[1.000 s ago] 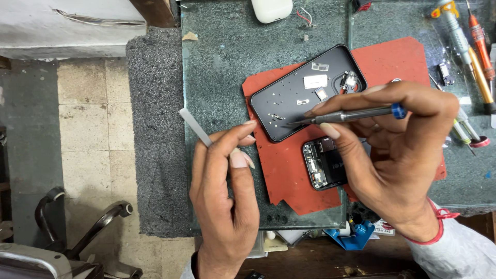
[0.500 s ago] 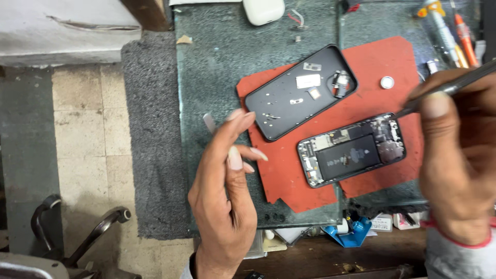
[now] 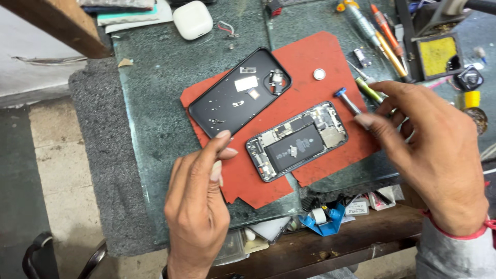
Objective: The person uses tweezers and screwdrivers to remove and install small components inside a disassembled smartphone. They unscrew a metal bracket, lift it with tweezers, and then reposition and secure it back in place.
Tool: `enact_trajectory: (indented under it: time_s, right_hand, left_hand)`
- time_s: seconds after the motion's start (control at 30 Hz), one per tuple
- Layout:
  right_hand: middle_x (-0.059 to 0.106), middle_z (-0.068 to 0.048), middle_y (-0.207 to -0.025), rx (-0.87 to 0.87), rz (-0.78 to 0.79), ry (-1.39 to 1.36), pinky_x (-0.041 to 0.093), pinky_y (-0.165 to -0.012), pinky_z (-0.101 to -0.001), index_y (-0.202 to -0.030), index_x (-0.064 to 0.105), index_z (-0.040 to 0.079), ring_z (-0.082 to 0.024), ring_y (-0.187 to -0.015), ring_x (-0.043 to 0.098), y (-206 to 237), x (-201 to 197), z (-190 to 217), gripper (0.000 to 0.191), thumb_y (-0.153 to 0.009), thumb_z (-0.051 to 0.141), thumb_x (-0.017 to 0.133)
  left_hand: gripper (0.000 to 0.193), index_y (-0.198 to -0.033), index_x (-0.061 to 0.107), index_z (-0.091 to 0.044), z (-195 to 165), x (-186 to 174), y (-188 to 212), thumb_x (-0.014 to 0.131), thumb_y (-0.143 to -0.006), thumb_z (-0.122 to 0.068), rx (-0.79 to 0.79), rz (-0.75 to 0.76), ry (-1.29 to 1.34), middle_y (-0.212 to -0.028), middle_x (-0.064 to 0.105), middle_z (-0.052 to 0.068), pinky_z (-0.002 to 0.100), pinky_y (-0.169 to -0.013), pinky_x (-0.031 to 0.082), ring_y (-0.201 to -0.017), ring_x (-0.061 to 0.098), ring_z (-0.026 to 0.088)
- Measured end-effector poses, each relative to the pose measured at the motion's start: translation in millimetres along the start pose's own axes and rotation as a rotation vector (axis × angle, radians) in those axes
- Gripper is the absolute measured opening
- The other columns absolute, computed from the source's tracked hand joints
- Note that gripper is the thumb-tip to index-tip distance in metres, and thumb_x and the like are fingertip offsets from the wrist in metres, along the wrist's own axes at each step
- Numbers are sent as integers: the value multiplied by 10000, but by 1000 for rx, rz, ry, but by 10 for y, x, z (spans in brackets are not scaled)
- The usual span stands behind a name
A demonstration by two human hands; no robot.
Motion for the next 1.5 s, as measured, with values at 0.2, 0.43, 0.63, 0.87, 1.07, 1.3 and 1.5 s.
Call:
enact_trajectory:
  time_s: [0.2,0.43,0.63,0.87,1.07,1.3,1.5]
  right_hand:
    - [677,-146,-951,62,-154,69,472,-573,-344,-1065,726,-2,-236,-663,620,6,-233,-140,134,-935,3,758]
    - [685,-150,-890,-30,-99,192,487,-667,-419,-1060,756,16,-304,-743,610,-47,-118,-87,174,-889,33,784]
    - [675,-154,-895,-70,-45,164,505,-689,-399,-1086,737,-2,-283,-798,642,-91,61,-341,226,-878,76,779]
    - [617,-75,-1051,82,-133,-259,507,-845,-283,-1231,647,4,-128,-920,595,-55,215,-931,214,-1166,202,598]
    - [655,-71,-1007,35,12,-377,522,-896,-229,-1168,618,-8,-95,-925,638,178,103,-354,157,-1147,142,576]
    - [755,-120,-992,41,268,-747,507,-614,-223,-1070,710,-62,-107,-758,663,98,327,482,174,-899,-34,730]
    - [679,-133,-1034,-4,213,-1042,643,-773,-255,-1088,598,-49,-128,-915,714,-55,526,752,252,-875,-25,731]
  left_hand:
    - [354,-1420,565,6,12,30,-11,479,-1077,10,-28,-15,7,-1155,719,134,332,-874,595,-1053,729,206]
    - [375,-1503,434,-5,84,43,58,466,-1130,-23,-42,-59,118,-1186,705,129,278,-843,614,-1087,729,176]
    - [225,-1309,408,-23,178,-93,87,452,-1089,-7,-90,-181,208,-1093,689,89,241,-629,480,-722,545,71]
    - [303,-1232,672,-36,235,-218,22,440,-1045,16,-190,-189,160,-1027,621,86,235,-628,510,-884,651,80]
    - [366,-1249,693,-24,-43,-208,-18,779,-908,-127,60,-147,8,-1046,635,112,326,-757,570,-930,640,186]
    - [263,-1134,758,-59,-65,-163,13,827,-881,-88,92,-71,94,-952,700,27,300,-667,528,-806,637,161]
    - [191,-1056,750,-51,4,-179,7,820,-880,-71,41,-90,122,-945,692,41,312,-702,555,-843,662,173]
Point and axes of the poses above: each hand's wrist, its own y-axis away from the middle knuckle, its own x-axis out of the palm, z = x × y, the point moved 9 cm from there along -y, towards the middle knuckle
